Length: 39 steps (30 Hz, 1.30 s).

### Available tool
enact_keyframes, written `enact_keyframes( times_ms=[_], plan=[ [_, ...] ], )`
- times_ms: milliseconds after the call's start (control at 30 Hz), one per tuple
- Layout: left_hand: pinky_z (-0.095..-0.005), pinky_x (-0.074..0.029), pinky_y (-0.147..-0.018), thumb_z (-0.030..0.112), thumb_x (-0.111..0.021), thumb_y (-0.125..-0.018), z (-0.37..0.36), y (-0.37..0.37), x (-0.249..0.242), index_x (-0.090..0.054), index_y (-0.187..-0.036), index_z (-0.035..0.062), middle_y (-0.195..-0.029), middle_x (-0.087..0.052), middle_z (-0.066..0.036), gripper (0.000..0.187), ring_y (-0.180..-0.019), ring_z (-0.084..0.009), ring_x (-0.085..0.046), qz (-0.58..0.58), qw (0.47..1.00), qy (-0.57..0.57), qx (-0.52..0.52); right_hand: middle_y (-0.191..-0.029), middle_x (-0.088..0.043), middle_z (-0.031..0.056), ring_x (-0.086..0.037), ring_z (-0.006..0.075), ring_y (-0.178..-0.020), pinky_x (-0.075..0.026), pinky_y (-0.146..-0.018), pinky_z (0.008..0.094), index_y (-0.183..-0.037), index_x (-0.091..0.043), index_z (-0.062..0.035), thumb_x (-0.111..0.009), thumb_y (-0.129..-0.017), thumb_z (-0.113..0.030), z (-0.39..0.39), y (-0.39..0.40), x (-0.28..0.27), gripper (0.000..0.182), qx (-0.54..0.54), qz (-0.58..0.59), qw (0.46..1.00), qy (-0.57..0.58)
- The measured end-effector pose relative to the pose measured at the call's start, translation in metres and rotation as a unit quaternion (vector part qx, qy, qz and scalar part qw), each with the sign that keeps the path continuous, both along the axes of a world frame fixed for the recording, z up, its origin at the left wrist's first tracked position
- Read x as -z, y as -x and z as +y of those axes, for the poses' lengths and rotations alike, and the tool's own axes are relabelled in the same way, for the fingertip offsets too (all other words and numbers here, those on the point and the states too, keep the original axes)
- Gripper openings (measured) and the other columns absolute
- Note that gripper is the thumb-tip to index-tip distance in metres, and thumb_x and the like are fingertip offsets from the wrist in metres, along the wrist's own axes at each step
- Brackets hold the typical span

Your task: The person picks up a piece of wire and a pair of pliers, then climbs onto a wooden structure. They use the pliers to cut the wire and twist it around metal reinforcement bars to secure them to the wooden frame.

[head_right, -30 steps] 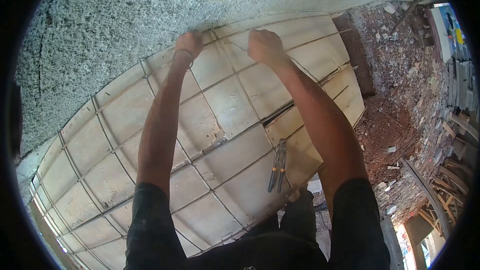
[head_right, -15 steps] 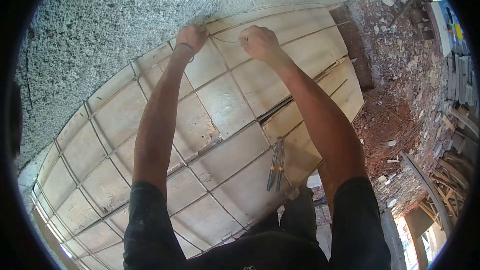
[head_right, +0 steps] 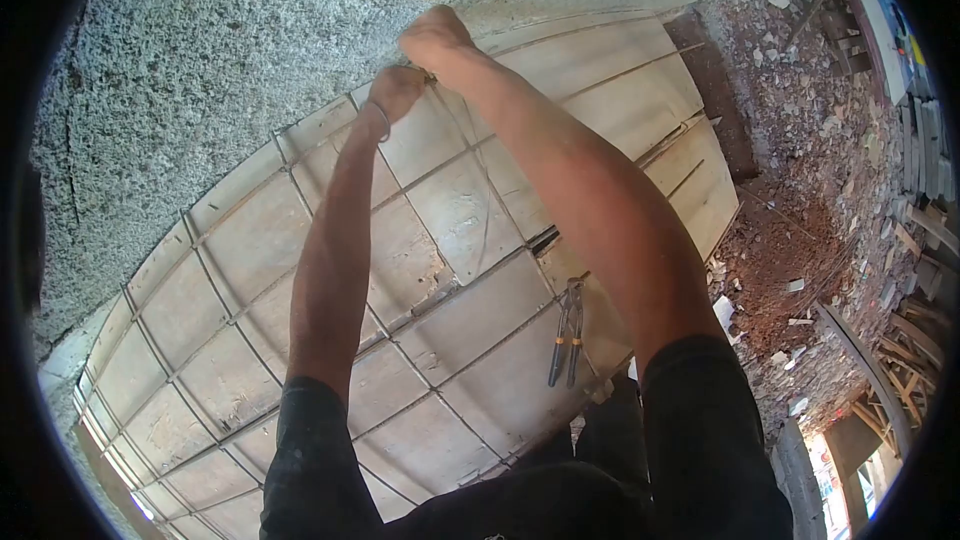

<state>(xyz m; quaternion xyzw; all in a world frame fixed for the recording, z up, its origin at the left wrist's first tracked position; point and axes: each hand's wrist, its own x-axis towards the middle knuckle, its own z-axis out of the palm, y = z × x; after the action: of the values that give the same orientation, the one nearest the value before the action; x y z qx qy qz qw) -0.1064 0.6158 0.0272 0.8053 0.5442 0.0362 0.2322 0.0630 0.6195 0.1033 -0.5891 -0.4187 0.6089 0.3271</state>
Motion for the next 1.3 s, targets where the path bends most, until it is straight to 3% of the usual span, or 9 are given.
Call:
enact_keyframes(
  times_ms=[133,233,433,500,567,667,867,933,1300],
  plan=[
    [-0.0316,-0.049,-0.071,0.012,-0.064,-0.077,0.014,-0.001,-0.031,-0.072,-0.081,0.0044,-0.078,-0.069,-0.009,0.012,-0.071,-0.0211,-0.061,-0.084,0.93,0.31,-0.18,-0.076,-0.057,0.0015,-0.049,0.0107,-0.066,-0.038,-0.054,0.0293,-0.082,-0.064,-0.0024,-0.066,-0.081,-0.017,-0.002,-0.007,-0.021,0.014,-0.029,-0.004,0.999,0.036],
    [-0.0281,-0.048,-0.071,0.016,-0.065,-0.079,0.002,0.001,-0.03,-0.071,-0.08,0.0029,-0.083,-0.07,-0.008,0.015,-0.075,-0.0155,-0.061,-0.217,0.935,0.224,-0.169,-0.075,-0.056,0.0011,-0.049,0.0102,-0.064,-0.039,-0.055,0.0276,-0.084,-0.064,-0.0031,-0.065,-0.082,-0.016,0.0,-0.018,-0.021,0.013,-0.046,0.066,0.994,0.077],
    [-0.0305,-0.05,-0.076,0.02,-0.062,-0.086,0.005,-0.003,-0.044,-0.069,-0.093,0.0036,-0.091,-0.071,-0.007,0.019,-0.079,-0.0199,-0.064,-0.041,0.975,0.172,-0.132,-0.074,-0.059,0.0036,-0.052,0.0126,-0.062,-0.044,-0.058,0.0281,-0.084,-0.066,-0.0032,-0.063,-0.084,-0.016,-0.012,-0.006,-0.023,0.013,-0.08,0.2,0.972,0.098],
    [-0.0304,-0.051,-0.072,0.02,-0.064,-0.085,0.018,0.019,0.009,-0.07,-0.092,0.0029,-0.087,-0.071,-0.008,0.02,-0.078,-0.0183,-0.066,-0.141,0.961,0.181,-0.154,-0.074,-0.062,0.0072,-0.056,0.0165,-0.063,-0.046,-0.059,0.0299,-0.084,-0.066,-0.0017,-0.063,-0.084,-0.017,-0.012,-0.006,-0.002,0.016,-0.055,0.22,0.968,0.104],
    [-0.0304,-0.052,-0.069,0.021,-0.066,-0.084,0.022,0.019,0.007,-0.072,-0.092,0.0022,-0.084,-0.071,-0.01,0.021,-0.076,-0.0167,-0.068,-0.239,0.938,0.188,-0.169,-0.078,-0.066,0.0196,-0.064,0.031,-0.072,-0.051,-0.066,0.0368,-0.086,-0.067,0.0007,-0.065,-0.084,-0.02,-0.013,-0.005,0.041,0.021,-0.09,-0.224,0.961,-0.138],
    [-0.031,-0.053,-0.067,0.025,-0.066,-0.087,0.01,-0.001,-0.033,-0.071,-0.092,-0.0002,-0.08,-0.071,-0.011,0.026,-0.07,-0.0179,-0.068,-0.11,0.973,0.154,-0.129,-0.082,-0.064,0.0285,-0.064,0.0435,-0.083,-0.052,-0.073,0.0449,-0.087,-0.067,0.0014,-0.067,-0.083,-0.022,-0.041,0.005,0.025,0.023,-0.114,-0.25,0.949,-0.153],
    [-0.0328,-0.052,-0.069,0.029,-0.064,-0.089,0.008,0.007,-0.013,-0.071,-0.091,-0.0019,-0.079,-0.071,-0.013,0.032,-0.07,-0.0184,-0.067,-0.144,0.981,0.08,-0.105,-0.087,-0.067,0.0242,-0.066,0.0363,-0.089,-0.053,-0.08,0.0438,-0.082,-0.068,0.001,-0.063,-0.078,-0.013,-0.052,0.035,0.042,0.015,-0.045,-0.345,0.921,-0.177],
    [-0.0337,-0.051,-0.072,0.029,-0.062,-0.09,0.004,0.006,0.0,-0.072,-0.09,-0.0012,-0.081,-0.071,-0.013,0.031,-0.074,-0.0207,-0.068,-0.2,0.932,0.111,-0.281,-0.085,-0.067,0.0233,-0.066,0.0359,-0.088,-0.053,-0.08,0.0435,-0.082,-0.068,0.0014,-0.064,-0.077,-0.012,-0.057,0.035,0.039,0.014,-0.034,-0.331,0.932,-0.146],
    [-0.0303,-0.051,-0.065,0.028,-0.055,-0.096,0.0,0.006,-0.018,-0.069,-0.093,-0.0044,-0.081,-0.07,-0.011,0.036,-0.073,-0.0175,-0.066,-0.204,0.948,0.092,-0.227,-0.084,-0.068,0.0223,-0.067,0.0354,-0.084,-0.053,-0.077,0.0423,-0.077,-0.068,0.0013,-0.065,-0.075,-0.008,-0.049,0.047,0.037,0.01,-0.053,-0.357,0.923,-0.131]
  ],
)
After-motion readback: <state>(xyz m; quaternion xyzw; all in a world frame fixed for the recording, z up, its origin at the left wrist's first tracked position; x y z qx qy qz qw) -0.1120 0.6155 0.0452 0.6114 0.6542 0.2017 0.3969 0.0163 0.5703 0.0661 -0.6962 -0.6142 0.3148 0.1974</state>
